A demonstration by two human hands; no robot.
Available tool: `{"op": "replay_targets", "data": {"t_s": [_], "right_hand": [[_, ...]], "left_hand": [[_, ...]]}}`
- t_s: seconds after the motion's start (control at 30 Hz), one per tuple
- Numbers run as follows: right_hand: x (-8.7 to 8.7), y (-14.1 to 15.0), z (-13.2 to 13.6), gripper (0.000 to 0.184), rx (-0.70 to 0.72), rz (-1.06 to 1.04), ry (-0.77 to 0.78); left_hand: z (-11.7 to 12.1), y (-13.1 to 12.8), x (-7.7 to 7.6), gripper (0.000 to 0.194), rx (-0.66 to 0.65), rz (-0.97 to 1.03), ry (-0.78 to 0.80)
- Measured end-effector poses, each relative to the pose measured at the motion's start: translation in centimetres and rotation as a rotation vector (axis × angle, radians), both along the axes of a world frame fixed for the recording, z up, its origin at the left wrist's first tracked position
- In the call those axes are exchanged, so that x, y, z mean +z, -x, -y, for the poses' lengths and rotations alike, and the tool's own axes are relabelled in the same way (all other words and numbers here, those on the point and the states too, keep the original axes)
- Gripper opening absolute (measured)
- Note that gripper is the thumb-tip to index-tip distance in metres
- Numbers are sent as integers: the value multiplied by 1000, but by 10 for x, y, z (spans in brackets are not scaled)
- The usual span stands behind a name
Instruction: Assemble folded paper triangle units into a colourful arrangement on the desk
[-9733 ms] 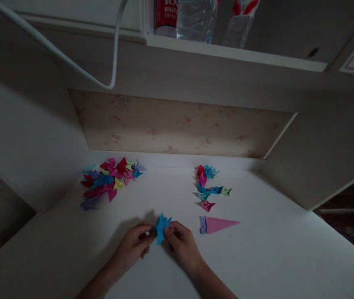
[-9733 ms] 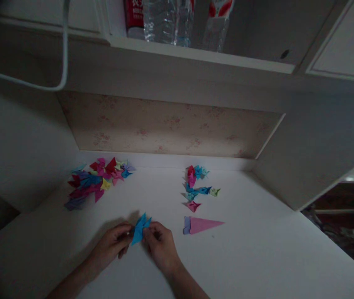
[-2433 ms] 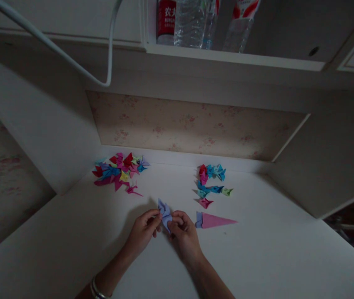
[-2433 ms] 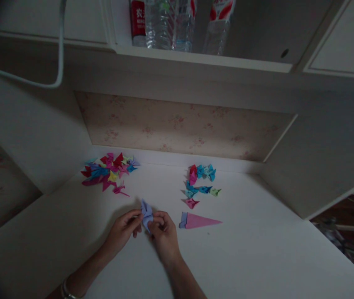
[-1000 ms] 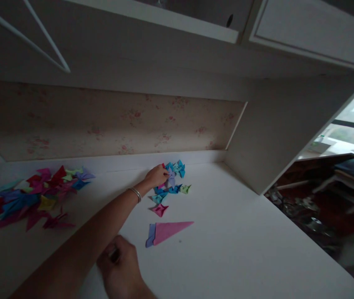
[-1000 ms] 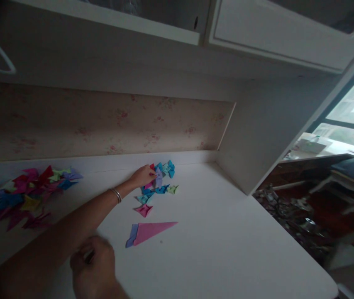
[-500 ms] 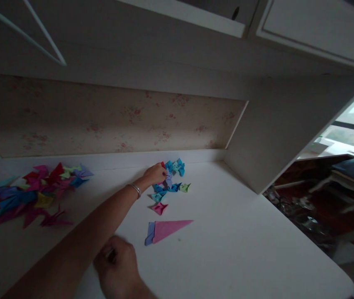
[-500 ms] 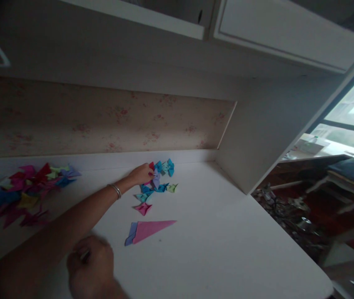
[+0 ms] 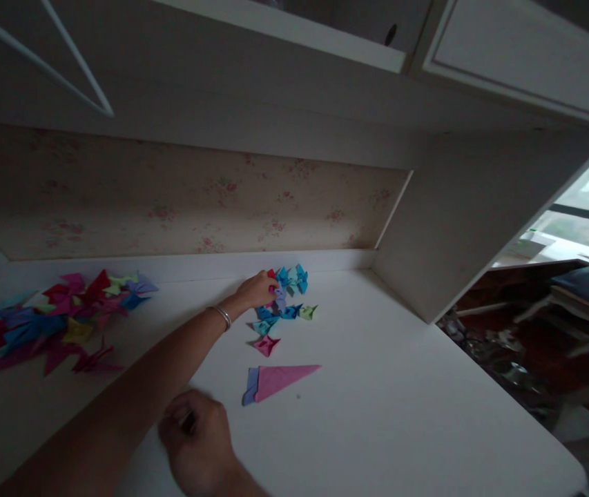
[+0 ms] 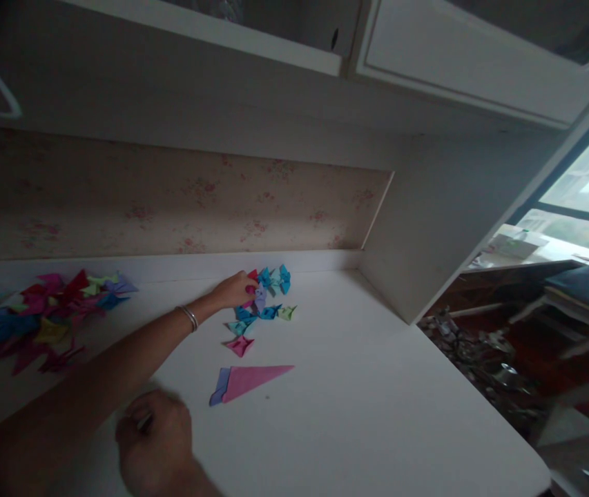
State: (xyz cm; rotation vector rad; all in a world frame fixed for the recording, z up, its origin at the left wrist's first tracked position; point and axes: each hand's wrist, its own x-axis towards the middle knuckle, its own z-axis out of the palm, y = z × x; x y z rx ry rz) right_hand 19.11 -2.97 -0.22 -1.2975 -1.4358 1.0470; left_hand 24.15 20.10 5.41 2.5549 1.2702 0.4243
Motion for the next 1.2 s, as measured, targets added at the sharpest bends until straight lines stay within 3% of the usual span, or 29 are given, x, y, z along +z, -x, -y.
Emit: {"op": "replay_targets", "data": {"t_s": [0.2, 0.37, 0.6, 0.77, 0.93, 1.03, 1.2], "right_hand": [[4, -4, 1, 24, 30, -76, -5], [6, -6, 2, 25, 63, -107, -12], [0, -7, 2, 24, 88, -92, -51], [-3, -7, 3, 14, 105, -93, -33], [-6, -4, 4, 14, 52, -134, 29], [-7, -3, 5, 19, -15, -143, 46], [-8, 3, 8, 16, -30, -152, 42]], "left_hand": [[20, 16, 15, 31, -3, 96, -24], [67, 55, 19, 24, 29, 222, -33], [167, 154, -20, 19, 370, 692, 332], [221, 211, -40, 17, 458, 720, 483], [230, 241, -46, 11, 521, 897, 682], [227, 247, -44, 9, 472, 1057, 838], [226, 250, -40, 7, 394, 1096, 918]]}}
